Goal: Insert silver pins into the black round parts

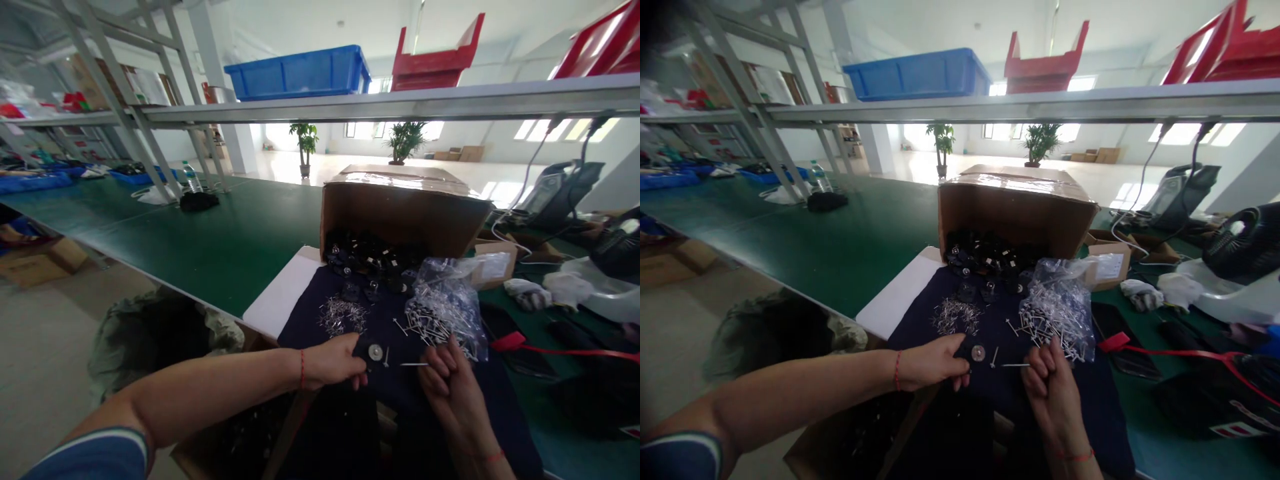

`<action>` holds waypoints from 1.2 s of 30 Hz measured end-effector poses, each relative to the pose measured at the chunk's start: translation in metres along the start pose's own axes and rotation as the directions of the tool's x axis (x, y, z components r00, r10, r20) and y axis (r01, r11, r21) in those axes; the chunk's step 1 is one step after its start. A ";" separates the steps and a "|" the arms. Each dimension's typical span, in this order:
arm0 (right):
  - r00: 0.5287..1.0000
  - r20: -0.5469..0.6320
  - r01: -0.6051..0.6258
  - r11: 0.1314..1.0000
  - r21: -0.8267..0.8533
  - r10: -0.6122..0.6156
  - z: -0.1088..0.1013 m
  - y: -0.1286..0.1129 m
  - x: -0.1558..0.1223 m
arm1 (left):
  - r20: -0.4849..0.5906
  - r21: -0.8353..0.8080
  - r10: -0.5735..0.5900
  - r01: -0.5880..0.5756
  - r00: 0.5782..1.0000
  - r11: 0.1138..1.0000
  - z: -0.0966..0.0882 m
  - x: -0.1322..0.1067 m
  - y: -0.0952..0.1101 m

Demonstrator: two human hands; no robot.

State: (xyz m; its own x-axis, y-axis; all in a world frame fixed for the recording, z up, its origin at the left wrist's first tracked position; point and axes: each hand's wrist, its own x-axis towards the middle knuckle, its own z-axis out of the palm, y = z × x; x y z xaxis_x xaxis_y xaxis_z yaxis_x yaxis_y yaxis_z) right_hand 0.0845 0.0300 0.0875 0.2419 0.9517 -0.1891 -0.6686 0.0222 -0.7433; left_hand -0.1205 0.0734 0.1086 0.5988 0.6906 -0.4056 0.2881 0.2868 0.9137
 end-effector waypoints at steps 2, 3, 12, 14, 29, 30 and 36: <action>0.999 0.027 -0.028 0.994 0.105 0.025 -0.008 -0.005 0.000 | -0.019 -0.062 0.060 -0.061 0.998 0.996 -0.013 -0.028 -0.004; 0.998 0.042 -0.045 0.991 0.124 0.040 -0.010 -0.006 0.000 | -0.051 -0.101 0.101 -0.106 0.994 0.989 -0.021 -0.042 -0.011; 0.992 -0.016 -0.124 0.980 0.158 0.128 -0.009 -0.002 0.000 | -0.623 -0.539 -0.303 -0.115 0.721 0.835 -0.086 -0.115 -0.196; 0.990 -0.036 -0.131 0.977 0.170 0.139 -0.007 -0.002 0.000 | -0.616 -0.586 -0.411 -0.043 0.672 0.809 -0.088 -0.109 -0.233; 0.992 -0.004 -0.127 0.979 0.161 0.130 -0.011 0.003 0.003 | -0.909 -0.315 -0.271 -0.096 0.318 0.944 -0.074 -0.040 -0.231; 0.991 0.009 -0.130 0.977 0.168 0.130 -0.011 0.003 0.003 | -0.942 -0.227 -0.180 -0.140 0.284 0.964 -0.073 -0.049 -0.216; 0.989 0.109 -0.115 0.981 0.158 0.098 -0.009 0.004 0.003 | -0.641 0.572 0.628 -0.271 0.441 0.774 -0.069 -0.060 -0.073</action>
State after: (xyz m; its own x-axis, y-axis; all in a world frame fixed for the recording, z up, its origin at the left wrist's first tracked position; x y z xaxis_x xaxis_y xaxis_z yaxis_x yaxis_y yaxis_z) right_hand 0.0882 0.0299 0.0782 0.0973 0.9769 -0.1903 -0.7943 -0.0390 -0.6063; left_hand -0.2287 0.0574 0.0683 -0.0339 0.9103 0.4125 0.4886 -0.3449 0.8015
